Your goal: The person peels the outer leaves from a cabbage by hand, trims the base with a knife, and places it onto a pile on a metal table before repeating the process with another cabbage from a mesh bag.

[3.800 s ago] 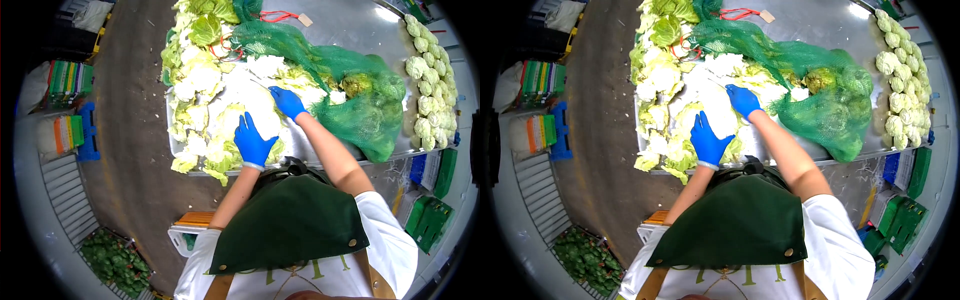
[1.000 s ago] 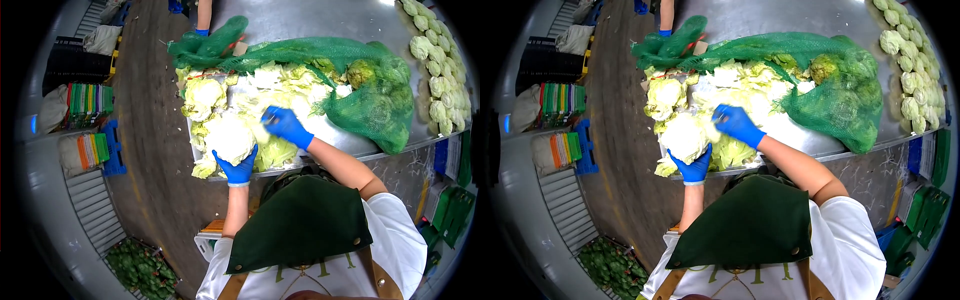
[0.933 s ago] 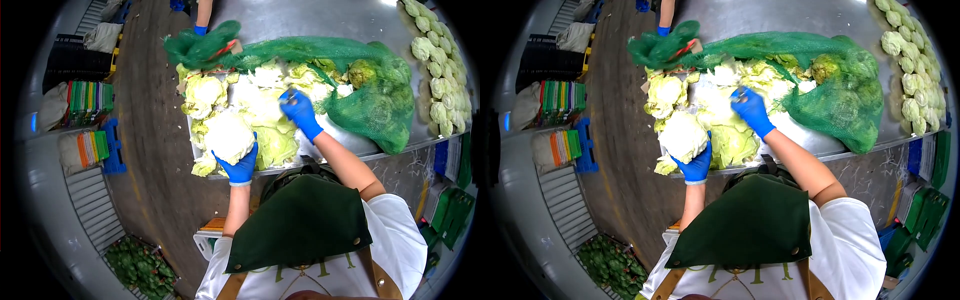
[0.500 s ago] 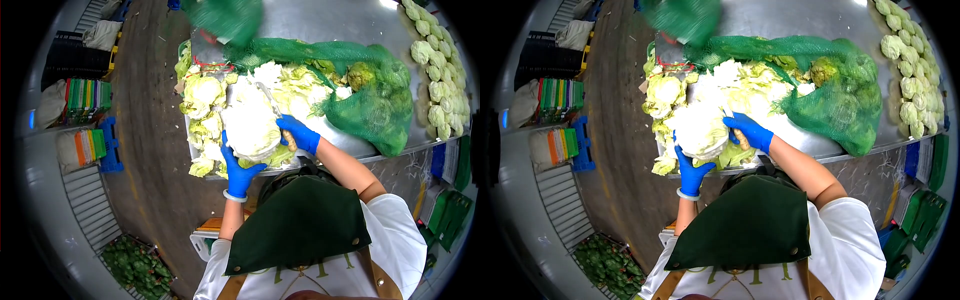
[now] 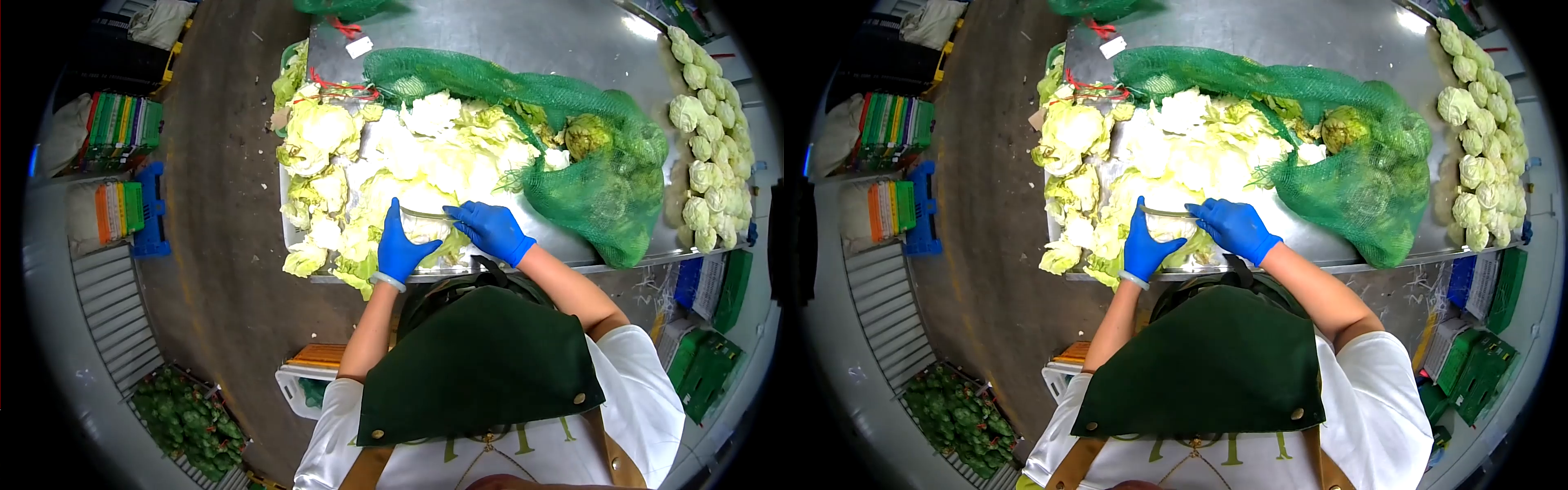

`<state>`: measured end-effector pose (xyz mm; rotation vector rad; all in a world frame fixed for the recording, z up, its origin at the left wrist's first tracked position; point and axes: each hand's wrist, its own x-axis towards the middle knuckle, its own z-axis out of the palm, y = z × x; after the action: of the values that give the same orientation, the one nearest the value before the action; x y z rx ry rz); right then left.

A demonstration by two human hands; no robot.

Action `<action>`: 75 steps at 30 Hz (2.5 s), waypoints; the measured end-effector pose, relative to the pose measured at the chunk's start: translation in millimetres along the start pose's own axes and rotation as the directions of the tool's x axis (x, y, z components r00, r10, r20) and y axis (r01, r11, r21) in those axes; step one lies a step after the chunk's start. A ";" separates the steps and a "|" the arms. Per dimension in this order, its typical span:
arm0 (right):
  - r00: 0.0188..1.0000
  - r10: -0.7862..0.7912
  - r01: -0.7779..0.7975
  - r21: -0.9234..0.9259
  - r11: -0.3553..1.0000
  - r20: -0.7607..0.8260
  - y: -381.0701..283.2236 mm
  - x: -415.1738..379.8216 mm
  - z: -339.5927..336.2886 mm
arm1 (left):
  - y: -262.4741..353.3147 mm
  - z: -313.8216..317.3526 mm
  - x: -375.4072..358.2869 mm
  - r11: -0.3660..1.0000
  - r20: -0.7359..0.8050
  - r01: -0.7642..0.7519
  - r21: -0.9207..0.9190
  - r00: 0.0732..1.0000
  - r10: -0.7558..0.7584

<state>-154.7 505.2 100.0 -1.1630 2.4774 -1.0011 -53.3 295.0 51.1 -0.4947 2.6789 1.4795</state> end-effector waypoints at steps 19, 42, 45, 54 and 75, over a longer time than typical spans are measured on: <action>0.911 0.411 -0.412 -0.045 0.910 -0.038 21.9 71.1 32.7 | 8.8 10.4 -0.8 0.995 -0.075 0.080 0.065 0.994 -0.075; 0.727 0.659 -0.469 0.563 0.681 -0.191 63.2 55.7 4.9 | -28.0 -79.2 -16.4 0.650 0.102 0.099 -0.753 0.994 -0.034; 0.798 0.522 -0.483 0.198 0.853 -0.303 36.8 56.1 -52.0 | -45.3 -78.0 -35.1 0.131 0.115 0.128 -0.983 0.988 -0.104; 0.943 0.077 0.070 0.418 0.906 -0.325 -59.7 45.6 -31.4 | 32.2 -72.3 -18.5 0.122 0.197 0.249 -0.961 0.923 -0.330; 0.711 0.603 -0.227 0.693 0.684 -0.363 13.0 -26.7 -109.5 | 40.3 -6.9 -31.4 0.931 0.100 -0.261 0.255 0.965 0.243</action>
<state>-195.4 584.4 170.4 -0.0170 2.2865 -1.9875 -34.7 317.1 93.7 -0.0851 2.9118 1.1259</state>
